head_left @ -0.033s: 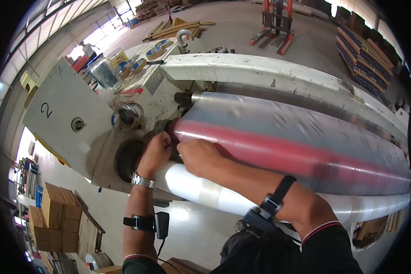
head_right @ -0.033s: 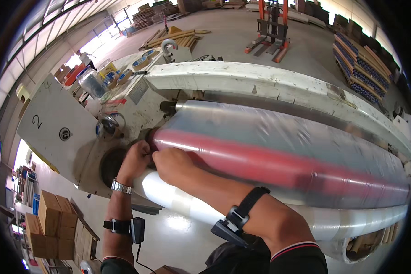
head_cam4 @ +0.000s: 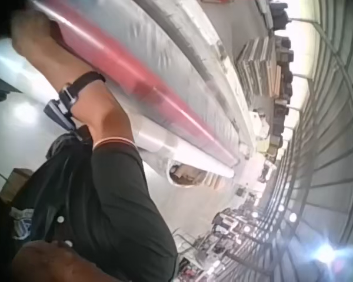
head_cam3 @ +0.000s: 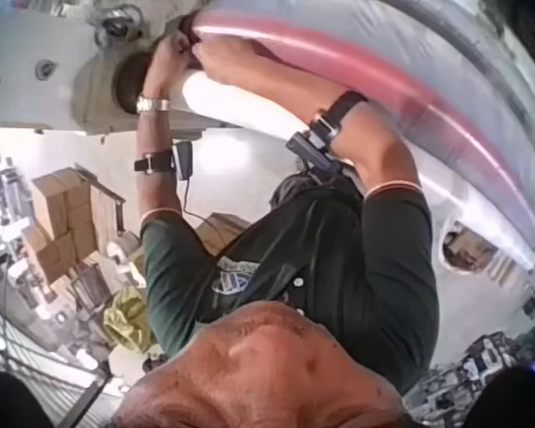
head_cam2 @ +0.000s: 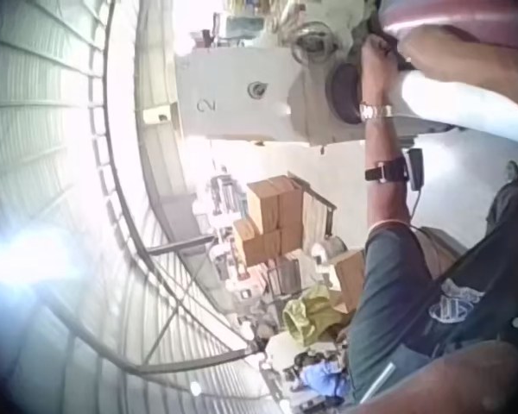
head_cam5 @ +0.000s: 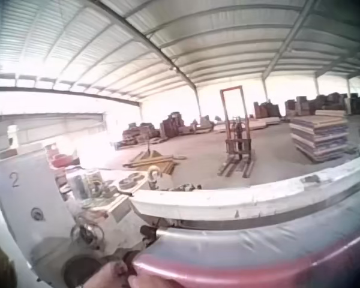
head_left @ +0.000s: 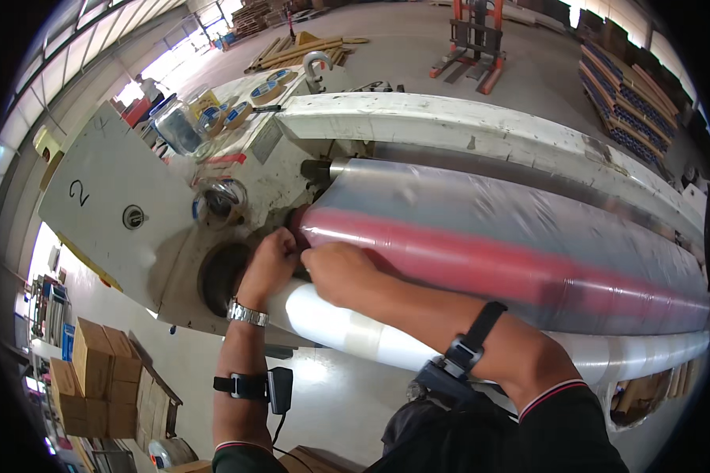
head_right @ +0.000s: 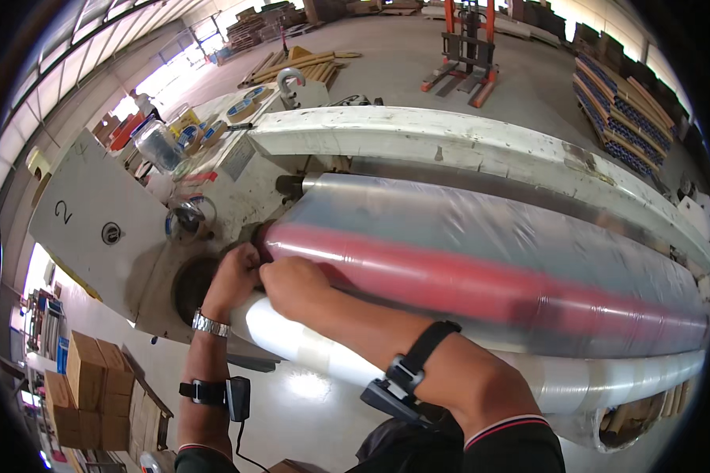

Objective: Operating a film slitting and rewinding machine, including loading cardboard tubes and cutting plastic film.

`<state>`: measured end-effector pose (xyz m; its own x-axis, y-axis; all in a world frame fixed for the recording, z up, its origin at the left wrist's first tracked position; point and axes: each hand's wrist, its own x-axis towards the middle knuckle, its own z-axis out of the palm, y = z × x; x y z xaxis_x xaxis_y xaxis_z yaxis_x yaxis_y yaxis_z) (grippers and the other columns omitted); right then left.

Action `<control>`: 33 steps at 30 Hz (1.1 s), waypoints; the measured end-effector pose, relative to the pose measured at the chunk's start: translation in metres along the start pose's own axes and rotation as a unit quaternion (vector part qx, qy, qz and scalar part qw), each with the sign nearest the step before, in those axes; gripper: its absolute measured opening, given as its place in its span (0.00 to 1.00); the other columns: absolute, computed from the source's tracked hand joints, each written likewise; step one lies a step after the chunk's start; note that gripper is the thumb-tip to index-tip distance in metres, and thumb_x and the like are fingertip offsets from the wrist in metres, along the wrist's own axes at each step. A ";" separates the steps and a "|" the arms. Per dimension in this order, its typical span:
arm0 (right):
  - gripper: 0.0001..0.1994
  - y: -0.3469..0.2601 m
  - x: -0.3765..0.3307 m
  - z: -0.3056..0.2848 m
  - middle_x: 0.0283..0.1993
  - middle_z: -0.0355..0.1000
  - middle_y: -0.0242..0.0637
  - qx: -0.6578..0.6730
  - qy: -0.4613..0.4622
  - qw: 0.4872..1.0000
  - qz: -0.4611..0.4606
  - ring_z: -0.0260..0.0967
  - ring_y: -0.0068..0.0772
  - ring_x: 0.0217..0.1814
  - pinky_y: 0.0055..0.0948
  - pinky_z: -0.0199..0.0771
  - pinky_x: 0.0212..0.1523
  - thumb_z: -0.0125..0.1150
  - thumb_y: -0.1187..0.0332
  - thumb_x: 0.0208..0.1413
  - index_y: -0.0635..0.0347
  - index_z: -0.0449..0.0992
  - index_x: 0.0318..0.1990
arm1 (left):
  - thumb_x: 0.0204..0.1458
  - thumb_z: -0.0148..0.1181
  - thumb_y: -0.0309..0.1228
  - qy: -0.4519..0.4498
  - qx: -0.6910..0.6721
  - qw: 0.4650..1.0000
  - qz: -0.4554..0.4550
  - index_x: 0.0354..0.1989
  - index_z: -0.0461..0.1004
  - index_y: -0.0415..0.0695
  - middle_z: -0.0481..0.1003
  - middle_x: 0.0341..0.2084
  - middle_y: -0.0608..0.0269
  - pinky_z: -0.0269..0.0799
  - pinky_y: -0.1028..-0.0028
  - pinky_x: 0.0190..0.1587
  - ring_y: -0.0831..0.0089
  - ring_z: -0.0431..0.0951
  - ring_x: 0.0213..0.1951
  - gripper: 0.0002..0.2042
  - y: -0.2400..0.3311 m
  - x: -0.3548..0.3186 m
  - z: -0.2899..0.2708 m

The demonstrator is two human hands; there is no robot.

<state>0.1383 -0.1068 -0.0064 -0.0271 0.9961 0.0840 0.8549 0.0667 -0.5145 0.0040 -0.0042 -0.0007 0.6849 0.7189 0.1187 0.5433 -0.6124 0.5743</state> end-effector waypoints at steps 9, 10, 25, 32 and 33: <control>0.06 0.015 -0.018 0.006 0.26 0.75 0.52 -0.023 0.046 0.993 -0.104 0.75 0.49 0.32 0.44 0.75 0.35 0.57 0.72 0.39 0.65 0.79 0.22 | 0.36 0.53 0.15 0.007 -0.183 0.983 -0.008 0.22 0.63 0.39 0.63 0.18 0.66 0.61 0.73 0.24 0.78 0.62 0.22 0.07 -0.025 0.000 0.002; 0.06 0.022 -0.045 -0.011 0.24 0.74 0.51 -0.063 0.032 0.991 -0.110 0.75 0.49 0.30 0.44 0.74 0.33 0.57 0.72 0.38 0.65 0.77 0.20 | 0.37 0.53 0.16 0.012 -0.064 0.998 0.006 0.23 0.63 0.40 0.63 0.19 0.65 0.61 0.74 0.24 0.78 0.61 0.22 0.07 -0.050 0.000 -0.003; 0.06 0.276 -0.692 -0.286 0.32 0.72 0.40 -0.280 -0.145 0.932 0.177 0.73 0.43 0.38 0.40 0.73 0.40 0.53 0.73 0.47 0.56 0.74 0.32 | 0.60 0.50 0.33 0.265 -0.050 0.962 -0.031 0.60 0.62 0.41 0.67 0.56 0.54 0.59 0.67 0.61 0.64 0.67 0.57 0.20 0.142 -0.132 0.170; 0.04 0.366 -0.910 -0.394 0.31 0.72 0.39 -0.383 -0.235 0.847 0.285 0.73 0.43 0.35 0.40 0.73 0.36 0.54 0.72 0.45 0.56 0.74 0.29 | 0.60 0.50 0.34 0.227 0.010 0.974 0.000 0.56 0.67 0.35 0.71 0.51 0.54 0.62 0.69 0.58 0.67 0.70 0.53 0.19 0.216 -0.142 0.238; 0.04 0.379 -0.941 -0.405 0.31 0.72 0.39 -0.386 -0.241 0.843 0.286 0.73 0.43 0.35 0.40 0.73 0.36 0.54 0.72 0.45 0.56 0.74 0.29 | 0.61 0.49 0.34 0.221 0.014 0.975 -0.004 0.56 0.66 0.35 0.71 0.52 0.54 0.61 0.69 0.59 0.66 0.69 0.55 0.19 0.206 -0.142 0.235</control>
<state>0.6977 -1.0422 0.0649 0.4548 0.7728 -0.4426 0.8774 -0.3038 0.3712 0.1320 -0.3096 -0.0895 0.4082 0.7909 0.4560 0.5652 -0.6112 0.5541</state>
